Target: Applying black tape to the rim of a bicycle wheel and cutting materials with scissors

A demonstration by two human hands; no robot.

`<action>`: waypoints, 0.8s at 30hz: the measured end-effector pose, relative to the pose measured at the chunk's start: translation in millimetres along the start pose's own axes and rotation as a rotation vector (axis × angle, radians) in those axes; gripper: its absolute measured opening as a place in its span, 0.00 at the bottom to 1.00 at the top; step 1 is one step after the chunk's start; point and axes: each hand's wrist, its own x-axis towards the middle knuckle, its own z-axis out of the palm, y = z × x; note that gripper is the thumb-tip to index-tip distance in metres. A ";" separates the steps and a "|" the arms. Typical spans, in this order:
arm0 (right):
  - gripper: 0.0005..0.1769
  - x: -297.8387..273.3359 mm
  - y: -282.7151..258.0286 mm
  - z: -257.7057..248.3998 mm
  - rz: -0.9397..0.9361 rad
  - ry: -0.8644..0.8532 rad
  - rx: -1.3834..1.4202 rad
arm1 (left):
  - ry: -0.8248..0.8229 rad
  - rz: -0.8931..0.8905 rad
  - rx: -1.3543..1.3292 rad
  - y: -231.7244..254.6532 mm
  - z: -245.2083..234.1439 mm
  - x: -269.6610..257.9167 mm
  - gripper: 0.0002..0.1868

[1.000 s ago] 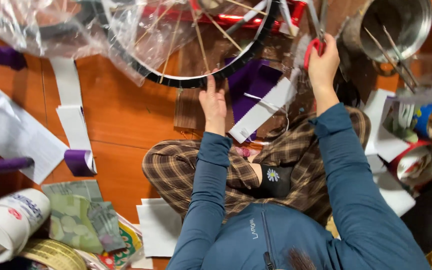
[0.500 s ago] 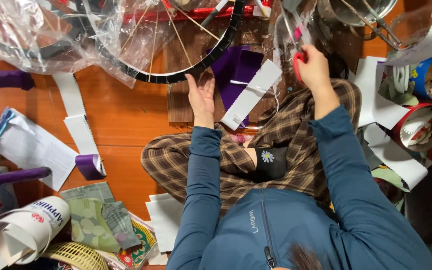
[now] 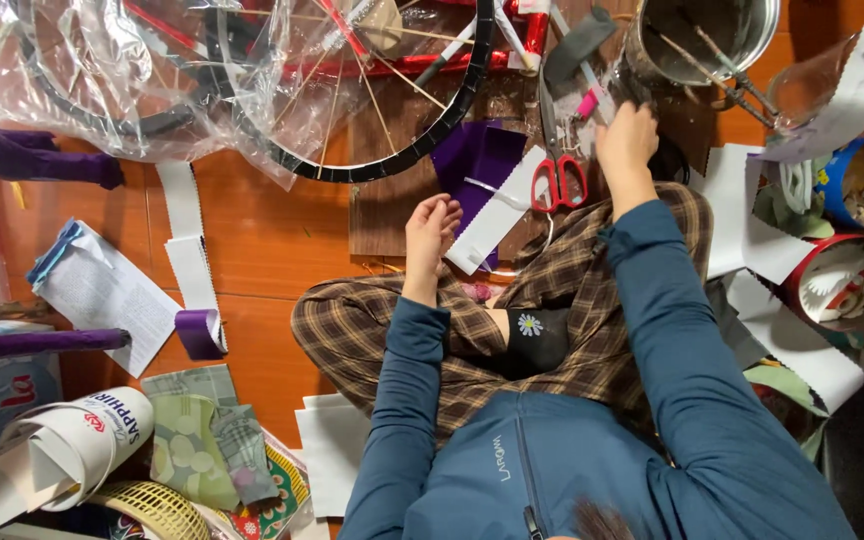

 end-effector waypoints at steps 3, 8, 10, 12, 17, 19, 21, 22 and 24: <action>0.19 17.3 11.3 21.5 0.050 -0.114 -0.041 | -0.053 -0.011 0.063 1.7 0.5 -7.0 0.15; 0.26 -62.6 -56.3 -96.1 0.355 -0.223 1.273 | -0.038 0.082 0.262 2.8 -5.4 -26.4 0.12; 0.19 -106.5 -65.8 -106.8 0.371 -0.320 1.589 | -0.065 0.160 0.352 18.6 2.8 -41.5 0.11; 0.22 -164.8 -82.0 -135.6 0.388 -0.420 1.903 | -0.094 0.237 0.442 22.4 8.3 -50.8 0.11; 0.11 -294.2 -73.6 -133.9 0.356 -0.283 1.902 | -0.293 0.486 0.634 23.5 41.9 -78.8 0.25; 0.08 -316.6 -61.8 -106.3 0.232 -0.383 1.778 | -0.373 0.632 0.708 12.9 58.6 -83.8 0.35; 0.07 -333.4 -57.0 -92.1 0.108 -0.478 1.646 | -0.450 0.783 0.779 4.2 71.6 -85.1 0.47; 0.08 -340.2 -57.9 -90.2 0.008 -0.615 1.571 | -0.472 0.841 0.793 -0.8 74.5 -84.3 0.47; 0.10 -348.3 -63.4 -93.1 -0.092 -0.753 1.484 | -0.487 0.898 0.805 -5.0 74.1 -83.6 0.47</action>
